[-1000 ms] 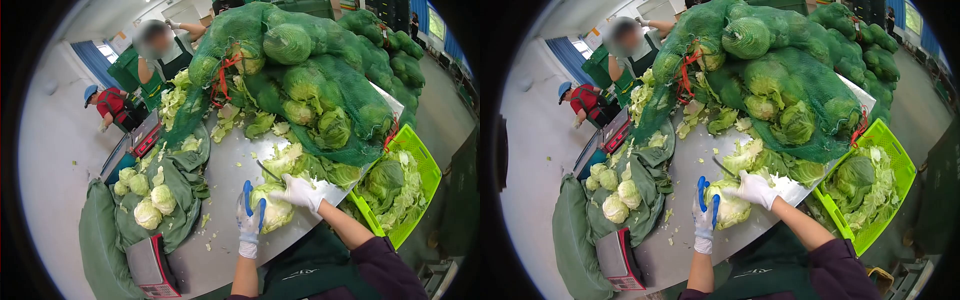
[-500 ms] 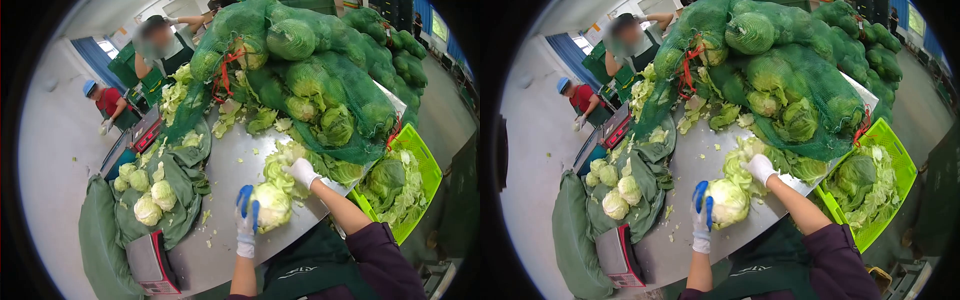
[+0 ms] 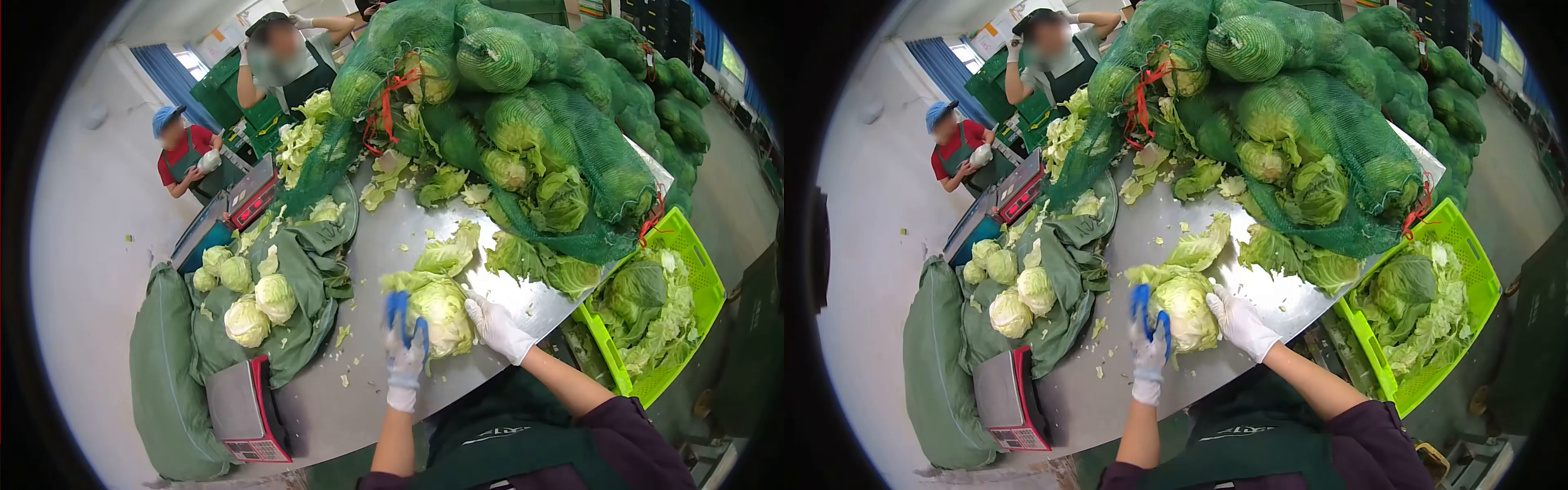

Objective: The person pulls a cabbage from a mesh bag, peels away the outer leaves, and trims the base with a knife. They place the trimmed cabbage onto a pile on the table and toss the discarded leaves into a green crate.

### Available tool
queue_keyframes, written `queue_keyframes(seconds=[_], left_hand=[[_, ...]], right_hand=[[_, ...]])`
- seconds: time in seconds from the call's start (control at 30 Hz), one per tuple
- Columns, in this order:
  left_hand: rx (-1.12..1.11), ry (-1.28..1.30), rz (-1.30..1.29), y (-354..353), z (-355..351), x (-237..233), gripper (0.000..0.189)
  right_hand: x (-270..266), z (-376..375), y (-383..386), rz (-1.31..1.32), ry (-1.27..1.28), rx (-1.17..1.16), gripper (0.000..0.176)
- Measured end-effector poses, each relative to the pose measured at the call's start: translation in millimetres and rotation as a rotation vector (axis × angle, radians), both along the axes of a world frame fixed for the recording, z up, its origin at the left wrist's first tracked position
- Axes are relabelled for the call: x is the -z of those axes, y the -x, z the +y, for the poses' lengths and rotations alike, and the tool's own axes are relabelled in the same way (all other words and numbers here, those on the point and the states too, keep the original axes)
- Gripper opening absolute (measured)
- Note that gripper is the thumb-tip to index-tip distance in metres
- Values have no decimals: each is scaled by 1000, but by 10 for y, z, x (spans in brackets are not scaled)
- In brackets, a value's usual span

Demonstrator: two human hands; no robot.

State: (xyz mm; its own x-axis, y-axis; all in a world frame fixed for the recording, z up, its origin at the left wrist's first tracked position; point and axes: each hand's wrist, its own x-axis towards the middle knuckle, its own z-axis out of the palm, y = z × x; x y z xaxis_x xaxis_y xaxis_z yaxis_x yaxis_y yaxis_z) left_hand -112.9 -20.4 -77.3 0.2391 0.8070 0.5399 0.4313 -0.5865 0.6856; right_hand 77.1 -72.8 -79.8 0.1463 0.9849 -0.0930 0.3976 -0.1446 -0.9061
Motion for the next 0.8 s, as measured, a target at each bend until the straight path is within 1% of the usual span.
queue_keyframes(seconds=[0.03,0.07,0.13,0.17,0.2,0.23,0.3,0.33,0.37,0.43,0.47,0.5,0.53,0.57,0.6,0.63,0.67,0.7,0.73,0.77,0.8], left_hand=[[22,-10,213,3,63,11,47],[2,-24,230,-45,134,32,45],[2,-36,246,-159,200,22,44],[-62,-25,266,-200,183,17,43],[-127,-20,284,-251,188,12,43],[-118,-19,283,-293,182,30,43],[-195,-67,274,-325,130,78,41],[-194,-59,278,-328,112,91,41],[-221,-27,235,-333,82,97,41],[-253,-7,187,-340,85,129,40],[-209,17,103,-324,104,195,39],[-161,39,18,-320,116,197,38],[-161,31,19,-306,130,188,38],[-134,60,-20,-285,133,182,38],[-107,91,-57,-267,129,167,37],[-109,88,-57,-257,138,156,37],[-91,104,-95,-255,148,147,37],[-71,124,-133,-259,139,144,36],[-67,127,-130,-266,101,139,36],[-99,83,-14,-266,67,128,36],[-132,35,96,-277,55,118,35]], right_hand=[[-160,-36,6,-35,69,16,57],[-256,-68,29,-38,68,20,57],[-357,-135,67,-73,147,88,61],[-205,-145,106,-76,153,96,61],[63,-107,153,-232,89,117,64],[94,-78,193,-385,26,139,68],[76,-13,129,-380,65,165,68],[66,62,36,-335,114,179,64],[74,120,-62,-292,164,191,64],[461,380,-396,-270,106,256,66],[668,493,-557,-299,131,220,68],[595,556,-645,-328,153,188,70],[521,579,-725,-260,296,146,65],[491,527,-698,-258,291,144,65],[266,420,-558,-296,231,252,62],[50,319,-417,-335,168,360,65],[-120,199,-273,-296,107,329,70],[-279,106,-137,-257,50,298,79],[-432,82,-24,-296,153,240,83],[-109,143,67,-340,-12,294,82],[9,220,34,-296,-1,309,75]])
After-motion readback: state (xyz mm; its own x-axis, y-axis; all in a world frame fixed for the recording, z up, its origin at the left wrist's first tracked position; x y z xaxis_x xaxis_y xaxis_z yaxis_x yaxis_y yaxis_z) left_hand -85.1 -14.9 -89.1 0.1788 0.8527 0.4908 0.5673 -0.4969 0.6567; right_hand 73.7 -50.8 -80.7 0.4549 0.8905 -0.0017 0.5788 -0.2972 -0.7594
